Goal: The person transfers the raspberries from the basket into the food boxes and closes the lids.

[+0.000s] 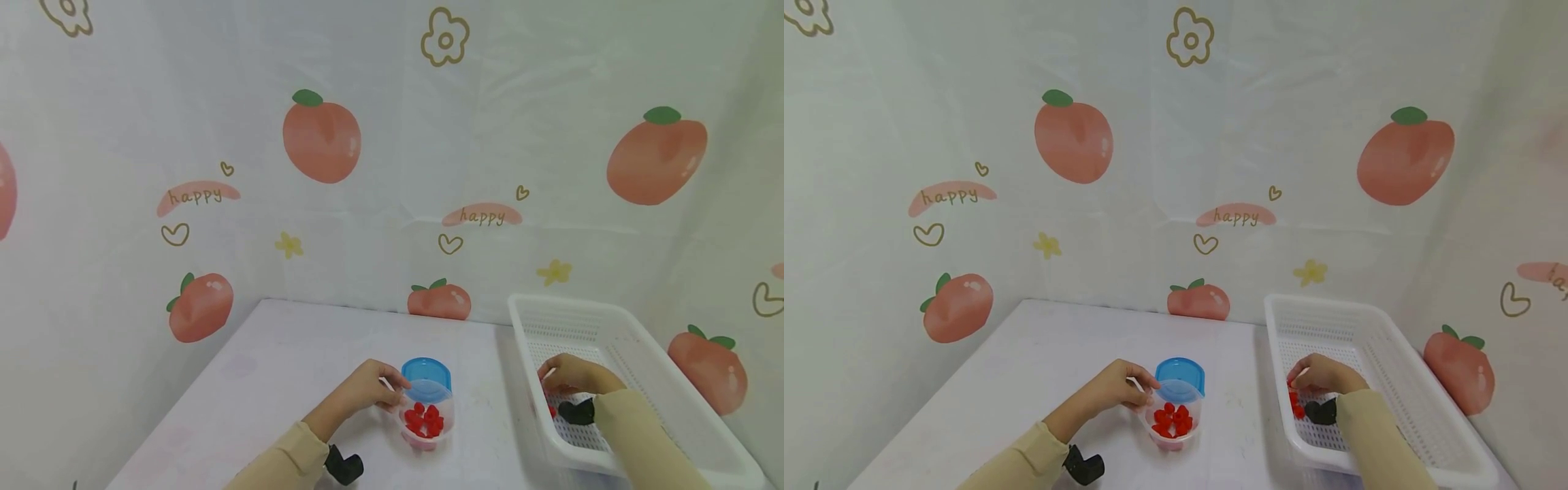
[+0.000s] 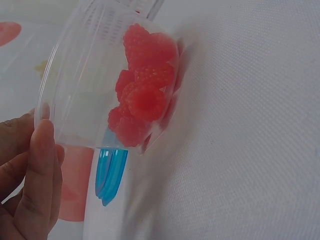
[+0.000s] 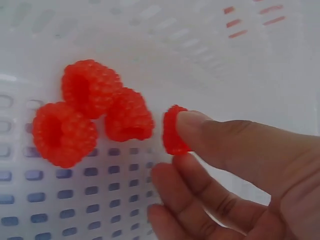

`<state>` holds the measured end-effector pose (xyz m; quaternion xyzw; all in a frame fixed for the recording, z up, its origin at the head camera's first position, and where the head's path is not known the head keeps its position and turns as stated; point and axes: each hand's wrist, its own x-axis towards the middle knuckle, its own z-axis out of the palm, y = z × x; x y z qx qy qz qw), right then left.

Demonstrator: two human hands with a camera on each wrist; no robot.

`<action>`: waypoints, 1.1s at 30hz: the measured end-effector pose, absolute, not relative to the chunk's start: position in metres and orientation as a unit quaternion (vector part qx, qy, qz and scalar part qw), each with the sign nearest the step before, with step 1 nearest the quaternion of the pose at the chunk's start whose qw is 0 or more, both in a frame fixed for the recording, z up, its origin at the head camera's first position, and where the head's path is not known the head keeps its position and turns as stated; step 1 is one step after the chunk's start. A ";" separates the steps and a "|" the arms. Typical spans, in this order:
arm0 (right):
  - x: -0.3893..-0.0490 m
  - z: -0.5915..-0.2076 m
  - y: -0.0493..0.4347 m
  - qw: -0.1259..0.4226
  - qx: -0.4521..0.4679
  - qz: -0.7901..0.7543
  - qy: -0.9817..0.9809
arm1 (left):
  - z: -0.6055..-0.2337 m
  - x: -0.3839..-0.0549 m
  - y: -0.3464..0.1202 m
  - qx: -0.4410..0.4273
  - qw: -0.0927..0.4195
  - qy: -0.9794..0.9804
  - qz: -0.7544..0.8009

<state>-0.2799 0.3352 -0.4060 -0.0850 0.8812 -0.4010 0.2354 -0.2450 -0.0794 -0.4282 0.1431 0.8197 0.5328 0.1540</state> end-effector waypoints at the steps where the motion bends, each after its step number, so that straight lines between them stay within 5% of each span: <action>1: -0.282 -0.406 0.336 0.228 -0.089 -0.405 0.881 | -0.428 -0.245 -0.079 0.144 0.153 0.820 0.532; 22: -0.277 -0.364 0.326 -0.067 -0.072 -0.506 0.857 | -0.428 -0.244 -0.079 0.135 0.150 0.824 0.529; 33: -0.254 -0.342 0.283 -0.126 -0.090 -0.641 0.752 | -0.430 -0.245 -0.079 0.142 0.151 0.820 0.533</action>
